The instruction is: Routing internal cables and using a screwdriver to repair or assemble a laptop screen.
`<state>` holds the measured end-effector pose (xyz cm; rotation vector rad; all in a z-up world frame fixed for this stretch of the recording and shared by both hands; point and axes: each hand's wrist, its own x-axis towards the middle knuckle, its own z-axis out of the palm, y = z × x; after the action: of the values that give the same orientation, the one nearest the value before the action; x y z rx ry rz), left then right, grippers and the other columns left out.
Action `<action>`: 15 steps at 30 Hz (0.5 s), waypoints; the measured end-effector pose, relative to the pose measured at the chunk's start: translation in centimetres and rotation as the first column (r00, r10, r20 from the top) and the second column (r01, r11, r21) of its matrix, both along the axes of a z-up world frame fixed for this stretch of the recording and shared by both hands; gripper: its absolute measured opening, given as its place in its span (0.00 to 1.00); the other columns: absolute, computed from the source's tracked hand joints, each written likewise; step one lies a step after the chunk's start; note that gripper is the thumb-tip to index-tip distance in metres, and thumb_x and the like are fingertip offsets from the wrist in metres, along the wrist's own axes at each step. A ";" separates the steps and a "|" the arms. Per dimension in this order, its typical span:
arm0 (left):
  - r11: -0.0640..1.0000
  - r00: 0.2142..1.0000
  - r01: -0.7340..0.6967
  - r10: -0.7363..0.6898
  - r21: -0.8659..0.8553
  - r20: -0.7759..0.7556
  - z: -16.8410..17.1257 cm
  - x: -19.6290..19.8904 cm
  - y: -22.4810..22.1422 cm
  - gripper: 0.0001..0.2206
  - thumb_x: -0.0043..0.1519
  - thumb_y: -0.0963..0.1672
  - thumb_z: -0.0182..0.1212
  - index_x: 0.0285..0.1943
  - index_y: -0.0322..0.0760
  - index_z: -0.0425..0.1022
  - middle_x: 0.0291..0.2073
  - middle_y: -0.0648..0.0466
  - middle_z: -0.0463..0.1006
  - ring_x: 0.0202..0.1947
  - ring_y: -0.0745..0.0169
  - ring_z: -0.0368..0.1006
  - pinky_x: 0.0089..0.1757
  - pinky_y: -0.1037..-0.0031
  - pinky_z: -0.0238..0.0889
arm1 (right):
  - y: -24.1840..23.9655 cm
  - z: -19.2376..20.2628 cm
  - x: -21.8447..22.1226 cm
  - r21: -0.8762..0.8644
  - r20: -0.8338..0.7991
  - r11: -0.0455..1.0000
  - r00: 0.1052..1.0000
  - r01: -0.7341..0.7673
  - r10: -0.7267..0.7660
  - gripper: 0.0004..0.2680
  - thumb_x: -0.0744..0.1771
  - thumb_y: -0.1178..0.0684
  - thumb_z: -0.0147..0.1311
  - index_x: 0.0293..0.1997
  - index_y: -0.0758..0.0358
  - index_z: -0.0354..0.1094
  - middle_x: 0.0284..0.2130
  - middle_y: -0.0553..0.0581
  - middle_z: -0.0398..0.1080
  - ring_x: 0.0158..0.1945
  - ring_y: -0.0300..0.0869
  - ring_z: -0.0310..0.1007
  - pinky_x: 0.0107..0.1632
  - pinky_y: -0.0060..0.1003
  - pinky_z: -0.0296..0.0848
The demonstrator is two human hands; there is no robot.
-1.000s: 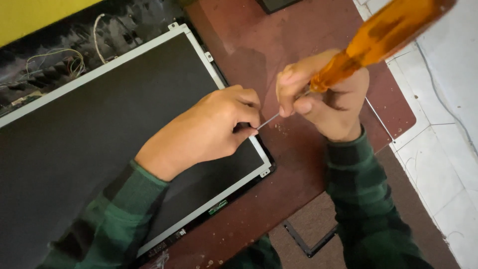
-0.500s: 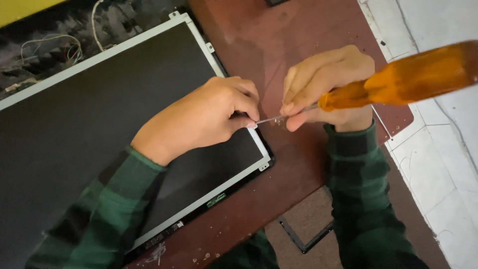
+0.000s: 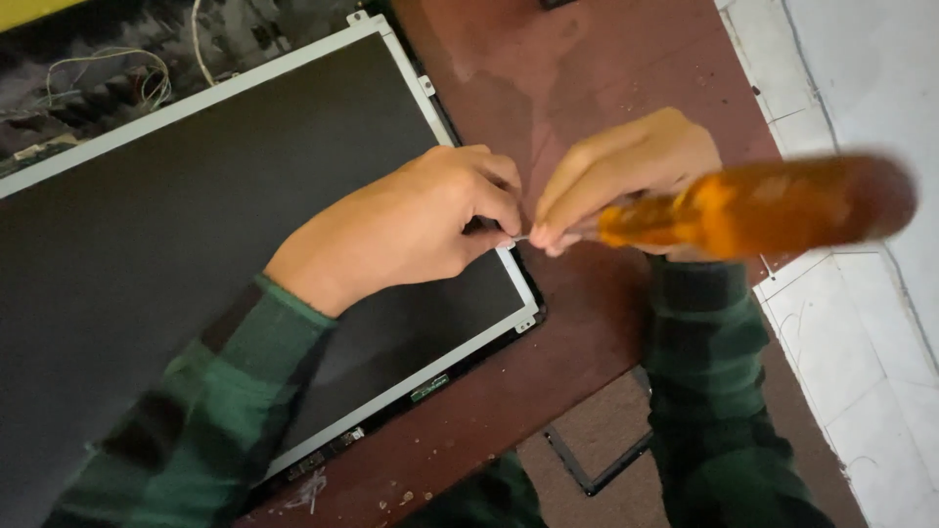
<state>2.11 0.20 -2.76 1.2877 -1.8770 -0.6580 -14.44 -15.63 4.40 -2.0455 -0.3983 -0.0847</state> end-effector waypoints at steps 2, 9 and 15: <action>1.000 1.000 -0.008 0.008 0.021 0.003 -0.2 0.1 0.0 0.04 0.62 0.38 0.66 0.36 0.39 0.81 0.35 0.58 0.77 0.35 0.60 0.74 0.39 0.69 0.66 | 0.1 -0.3 0.0 0.057 0.017 0.998 0.999 0.033 -0.034 0.05 0.66 0.61 0.54 0.37 0.75 0.73 0.35 0.67 0.76 0.34 0.45 0.83 0.41 0.29 0.85; 0.995 0.996 0.004 0.005 0.097 -0.093 -0.2 0.7 0.0 0.07 0.61 0.36 0.62 0.40 0.39 0.83 0.36 0.57 0.76 0.33 0.59 0.75 0.36 0.71 0.66 | -0.3 -2.3 -0.3 -0.014 0.123 0.991 0.984 0.132 -0.130 0.10 0.59 0.59 0.73 0.32 0.63 0.70 0.31 0.56 0.74 0.31 0.40 0.78 0.36 0.27 0.77; 0.998 0.973 0.012 0.002 0.060 -0.229 0.2 0.5 0.0 0.08 0.58 0.39 0.73 0.44 0.43 0.82 0.36 0.59 0.80 0.36 0.67 0.77 0.41 0.78 0.71 | -0.4 -3.0 -0.2 0.056 0.022 0.997 0.998 0.057 -0.058 0.09 0.61 0.60 0.69 0.34 0.59 0.69 0.27 0.52 0.73 0.27 0.35 0.70 0.32 0.25 0.69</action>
<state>2.62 0.24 -2.53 1.1907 -1.6832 -0.8360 -14.59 -16.07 1.43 -2.0029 -0.3477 -0.1534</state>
